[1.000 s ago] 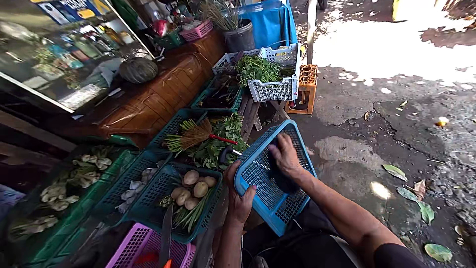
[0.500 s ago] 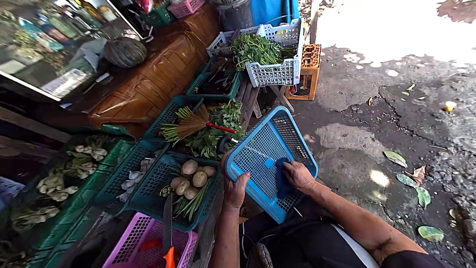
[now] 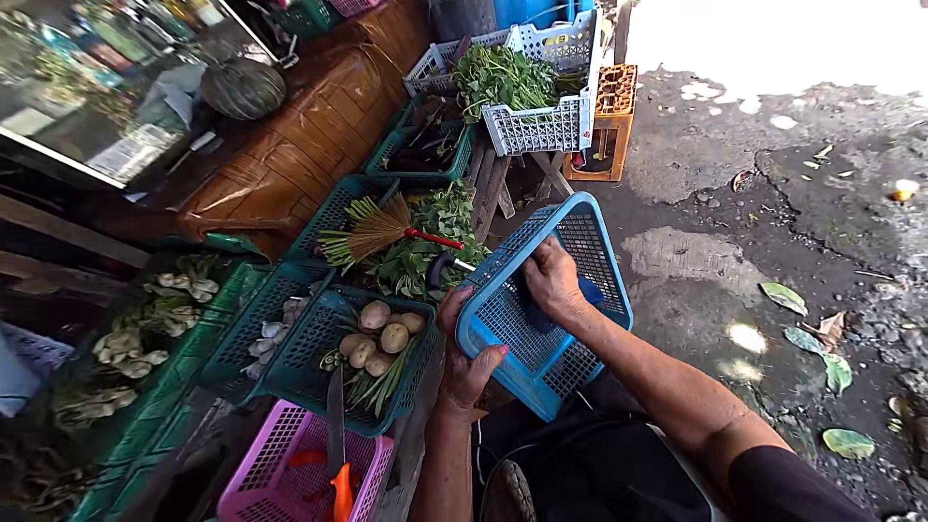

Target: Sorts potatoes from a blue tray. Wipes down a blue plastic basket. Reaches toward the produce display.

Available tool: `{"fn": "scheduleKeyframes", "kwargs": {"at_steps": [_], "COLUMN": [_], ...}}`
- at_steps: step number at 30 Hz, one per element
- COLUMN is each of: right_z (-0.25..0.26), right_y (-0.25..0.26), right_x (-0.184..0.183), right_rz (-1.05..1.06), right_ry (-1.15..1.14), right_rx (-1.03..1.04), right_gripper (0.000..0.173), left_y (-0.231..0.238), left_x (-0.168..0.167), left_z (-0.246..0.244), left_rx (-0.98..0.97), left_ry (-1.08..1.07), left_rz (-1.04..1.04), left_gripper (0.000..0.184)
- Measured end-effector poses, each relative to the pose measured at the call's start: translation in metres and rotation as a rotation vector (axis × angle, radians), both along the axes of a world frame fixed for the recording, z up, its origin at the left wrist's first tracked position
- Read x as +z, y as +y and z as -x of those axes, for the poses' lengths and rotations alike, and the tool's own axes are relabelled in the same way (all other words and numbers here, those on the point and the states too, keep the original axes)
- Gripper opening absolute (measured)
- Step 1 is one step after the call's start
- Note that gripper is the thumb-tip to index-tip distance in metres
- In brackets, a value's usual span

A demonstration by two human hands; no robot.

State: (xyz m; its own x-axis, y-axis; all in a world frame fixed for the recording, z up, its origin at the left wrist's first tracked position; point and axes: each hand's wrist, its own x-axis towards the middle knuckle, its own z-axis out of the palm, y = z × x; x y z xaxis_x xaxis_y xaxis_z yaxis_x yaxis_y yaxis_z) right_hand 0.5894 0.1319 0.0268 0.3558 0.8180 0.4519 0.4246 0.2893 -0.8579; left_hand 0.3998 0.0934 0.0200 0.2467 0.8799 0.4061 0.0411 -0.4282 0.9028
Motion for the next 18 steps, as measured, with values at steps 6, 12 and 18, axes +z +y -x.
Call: {"fn": "scheduleKeyframes", "kwargs": {"at_steps": [6,12,18], "right_z": [0.038,0.012,0.006], "right_y": [-0.034,-0.056,-0.071], "right_x": [-0.015,-0.087,-0.113], "right_rz": [-0.230,0.269,0.538], "right_ry": [-0.229,-0.481,-0.771], "right_rx": [0.443,0.848,0.989], "right_gripper": [0.024,0.031,0.028], "left_y": [0.002,0.006,0.007], "left_x": [0.006,0.004,-0.001], "left_z": [-0.009,-0.005,-0.009], "left_rx": [-0.032,-0.037,-0.009], "left_ry": [-0.008,-0.077,-0.084], "left_rz": [0.007,0.113,0.082], "left_gripper": [0.083,0.081,0.078]}}
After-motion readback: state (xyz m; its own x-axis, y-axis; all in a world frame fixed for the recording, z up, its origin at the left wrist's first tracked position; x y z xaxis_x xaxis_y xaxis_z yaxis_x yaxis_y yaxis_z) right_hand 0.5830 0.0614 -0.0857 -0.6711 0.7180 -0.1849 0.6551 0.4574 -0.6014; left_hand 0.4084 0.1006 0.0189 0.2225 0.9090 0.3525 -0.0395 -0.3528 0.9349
